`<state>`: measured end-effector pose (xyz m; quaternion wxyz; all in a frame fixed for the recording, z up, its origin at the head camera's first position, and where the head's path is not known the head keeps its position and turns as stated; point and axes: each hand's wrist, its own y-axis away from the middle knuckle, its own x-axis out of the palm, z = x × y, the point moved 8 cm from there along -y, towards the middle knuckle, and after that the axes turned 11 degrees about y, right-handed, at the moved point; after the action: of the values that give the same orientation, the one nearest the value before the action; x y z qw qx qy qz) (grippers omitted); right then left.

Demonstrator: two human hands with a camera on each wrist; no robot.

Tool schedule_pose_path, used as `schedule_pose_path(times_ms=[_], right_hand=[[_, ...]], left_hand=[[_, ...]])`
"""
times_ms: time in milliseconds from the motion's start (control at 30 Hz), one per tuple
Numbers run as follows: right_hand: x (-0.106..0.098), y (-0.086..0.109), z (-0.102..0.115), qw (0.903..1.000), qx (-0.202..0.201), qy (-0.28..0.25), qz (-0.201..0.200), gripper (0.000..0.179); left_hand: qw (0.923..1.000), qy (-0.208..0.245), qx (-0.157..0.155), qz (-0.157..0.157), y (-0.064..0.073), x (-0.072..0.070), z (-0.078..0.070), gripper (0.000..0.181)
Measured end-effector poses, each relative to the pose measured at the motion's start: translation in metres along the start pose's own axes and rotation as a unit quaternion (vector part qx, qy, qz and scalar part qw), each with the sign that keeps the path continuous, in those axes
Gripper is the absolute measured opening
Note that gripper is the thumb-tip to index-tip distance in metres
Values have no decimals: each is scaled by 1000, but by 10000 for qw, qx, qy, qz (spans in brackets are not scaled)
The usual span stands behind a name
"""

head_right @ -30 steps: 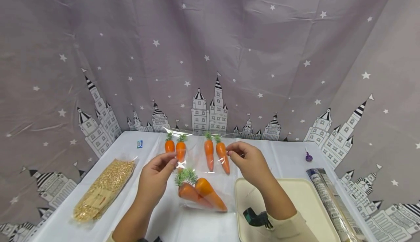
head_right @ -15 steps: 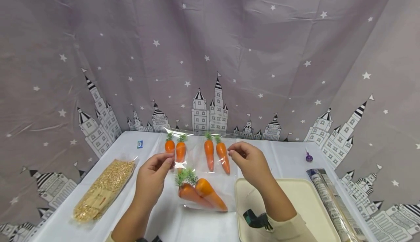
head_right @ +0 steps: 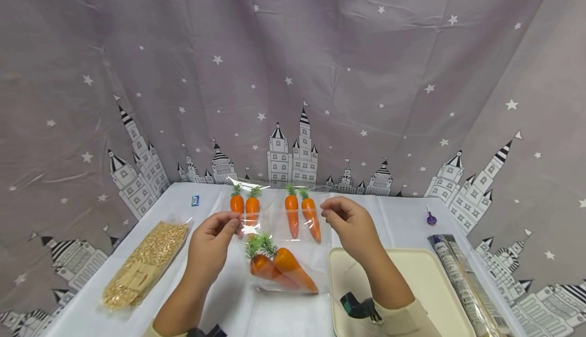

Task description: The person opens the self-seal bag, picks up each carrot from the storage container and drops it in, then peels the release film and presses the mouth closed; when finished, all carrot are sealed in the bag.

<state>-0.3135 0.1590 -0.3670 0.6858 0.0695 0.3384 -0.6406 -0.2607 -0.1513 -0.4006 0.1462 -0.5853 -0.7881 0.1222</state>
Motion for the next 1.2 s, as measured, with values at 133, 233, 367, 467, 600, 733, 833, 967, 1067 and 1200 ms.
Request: schedule_pose_path(times_ms=[133,233,367,467,600,733,833,967,1067,1200], right_hand=[[1,1,1,9998,-78,-195,-29,12],[1,1,1,9994,-155,-296,-23,17],[1,-1,2,9988,-343,-353,55,21],[0,-3,2,9983,-509,-278,108,23],[-1,-3,3,9975,-662,-160,173,25],[-1,-2,5,9968,-770,115,206,27],[-2,-1,7,9960,-828,256,205,28],[-2,0,8,9959,-844,199,239,22],[0,1,9,9963,-796,200,253,11],[2,2,8,9974,-615,282,232,8]], left_hand=[[9999,-32,-20,128,-1,0,2,14],[9998,-8,-66,209,-1,-1,4,14],[9997,0,-106,215,-1,-3,6,10],[9997,42,-23,253,-1,-3,6,15],[9991,66,155,380,-2,-3,3,20],[9981,5,295,546,-2,-3,1,24],[9970,45,401,660,-1,-2,-3,25],[9967,92,435,675,0,-2,-6,18],[9975,60,343,614,-1,-1,-5,15],[9989,-110,78,459,-2,-1,-1,12]])
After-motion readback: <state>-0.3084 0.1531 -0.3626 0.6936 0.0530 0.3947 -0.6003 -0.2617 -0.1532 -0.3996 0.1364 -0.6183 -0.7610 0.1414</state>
